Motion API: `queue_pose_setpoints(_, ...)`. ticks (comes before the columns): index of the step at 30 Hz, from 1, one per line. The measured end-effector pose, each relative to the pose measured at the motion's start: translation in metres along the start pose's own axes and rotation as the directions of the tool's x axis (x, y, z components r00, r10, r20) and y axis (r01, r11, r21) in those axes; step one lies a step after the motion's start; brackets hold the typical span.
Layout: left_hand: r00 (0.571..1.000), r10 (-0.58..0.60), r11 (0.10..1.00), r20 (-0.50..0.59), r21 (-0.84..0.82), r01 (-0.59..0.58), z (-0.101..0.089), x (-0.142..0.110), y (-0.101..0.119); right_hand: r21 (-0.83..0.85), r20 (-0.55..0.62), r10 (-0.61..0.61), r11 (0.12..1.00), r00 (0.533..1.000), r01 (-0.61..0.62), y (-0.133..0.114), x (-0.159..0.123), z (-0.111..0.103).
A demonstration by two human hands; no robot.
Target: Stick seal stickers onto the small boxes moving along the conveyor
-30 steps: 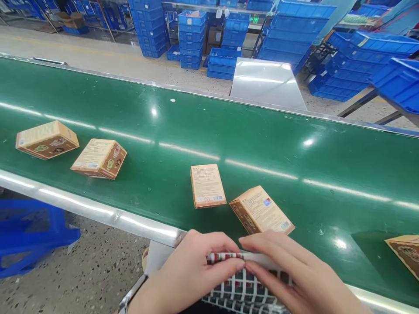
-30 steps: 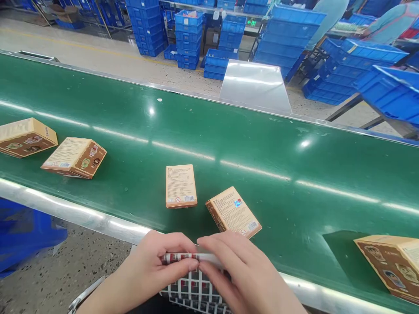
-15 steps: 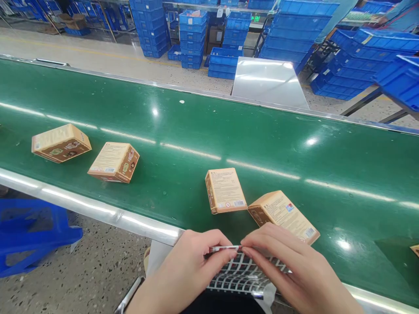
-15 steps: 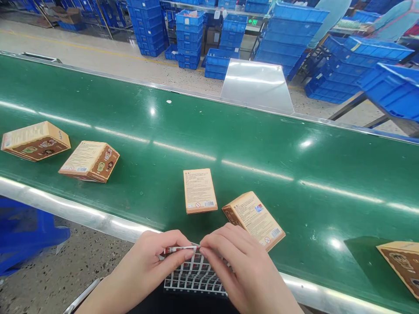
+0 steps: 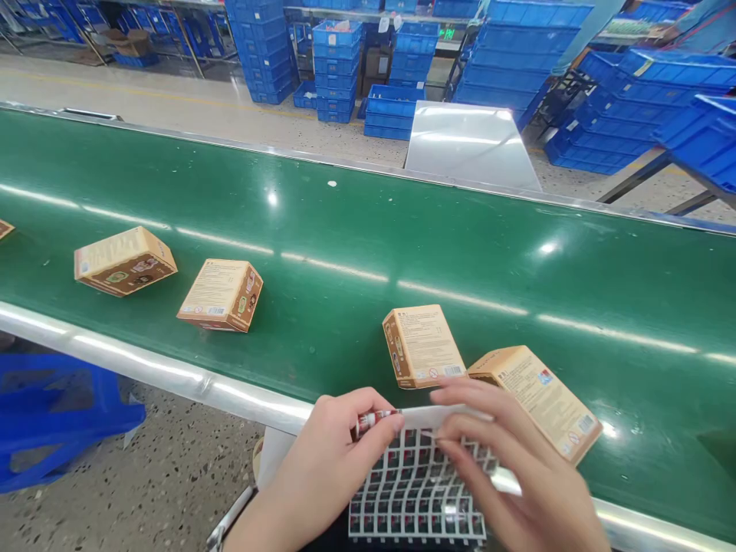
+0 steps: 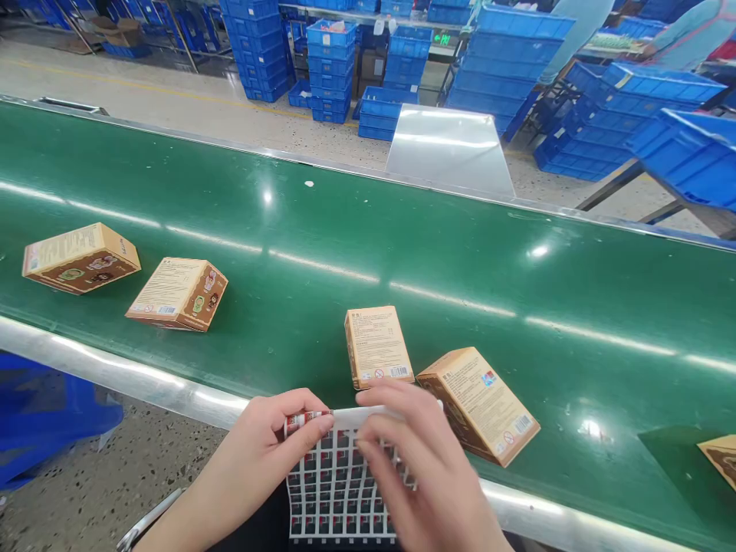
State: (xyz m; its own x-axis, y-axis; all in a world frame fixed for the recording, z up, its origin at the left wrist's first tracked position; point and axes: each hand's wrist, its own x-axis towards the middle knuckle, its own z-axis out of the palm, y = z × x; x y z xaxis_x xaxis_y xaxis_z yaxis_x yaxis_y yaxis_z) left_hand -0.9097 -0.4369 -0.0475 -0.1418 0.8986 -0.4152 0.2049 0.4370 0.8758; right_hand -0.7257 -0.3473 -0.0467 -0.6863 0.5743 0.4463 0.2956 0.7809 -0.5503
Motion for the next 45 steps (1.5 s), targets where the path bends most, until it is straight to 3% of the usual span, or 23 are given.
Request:
queue_pose_setpoints(2,0.996,0.094,0.994,0.001,0.052,-0.094,-0.001,0.001,-0.002,0.129,-0.054,0.304,0.947,0.951,-0.295,0.009,0.005,-0.005)
queue_pose_setpoints(3,0.982,0.19,0.978,0.008,0.082,-0.19,-0.001,0.002,-0.003,0.217,-0.07,0.455,0.876,0.888,-0.431,0.015,0.009,-0.006)
queue_pose_setpoints(5,0.909,0.411,0.895,0.069,0.156,-0.417,0.001,0.005,-0.005,0.404,-0.05,0.675,0.688,0.736,-0.603,0.031,0.017,-0.004)
queue_pose_setpoints(7,0.824,0.537,0.793,0.181,0.224,-0.567,0.004,0.012,-0.007,0.538,0.044,0.779,0.509,0.626,-0.672,0.046,0.024,0.003)
queue_pose_setpoints(8,0.802,0.548,0.763,0.238,0.252,-0.596,0.006,0.016,-0.008,0.572,0.098,0.804,0.437,0.587,-0.694,0.052,0.026,0.007)
queue_pose_setpoints(10,0.789,0.523,0.743,0.322,0.281,-0.607,0.008,0.024,-0.009,0.598,0.173,0.83,0.34,0.531,-0.726,0.059,0.029,0.013)
queue_pose_setpoints(12,0.788,0.498,0.752,0.362,0.273,-0.6,0.008,0.032,-0.01,0.609,0.179,0.845,0.307,0.503,-0.732,0.062,0.029,0.016)
queue_pose_setpoints(20,0.74,0.486,0.749,0.465,0.214,-0.627,0.011,0.043,-0.007,0.624,0.025,0.892,0.339,0.452,-0.704,0.063,0.021,0.016)
queue_pose_setpoints(25,0.722,0.48,0.724,0.498,0.239,-0.647,0.02,0.048,-0.007,0.58,-0.12,0.891,0.421,0.438,-0.697,0.064,0.014,0.019)
queue_pose_setpoints(31,0.698,0.502,0.713,0.51,0.213,-0.668,0.03,0.051,-0.006,0.488,-0.171,0.864,0.492,0.474,-0.721,0.069,0.008,0.012)
queue_pose_setpoints(35,0.68,0.514,0.709,0.523,0.187,-0.68,0.035,0.054,-0.004,0.291,-0.256,0.81,0.585,0.528,-0.757,0.069,0.005,0.005)
queue_pose_setpoints(41,0.66,0.523,0.722,0.539,0.13,-0.679,0.045,0.061,0.002,0.273,-0.37,0.794,0.59,0.483,-0.76,0.08,0.008,-0.003)
queue_pose_setpoints(43,0.662,0.54,0.727,0.519,0.108,-0.678,0.046,0.06,0.003,0.173,-0.416,0.746,0.626,0.52,-0.76,0.081,0.009,-0.01)
queue_pose_setpoints(45,0.726,0.521,0.781,0.449,0.093,-0.618,0.045,0.054,0.003,-0.023,-0.475,0.613,0.709,0.631,-0.705,0.074,0.009,-0.02)
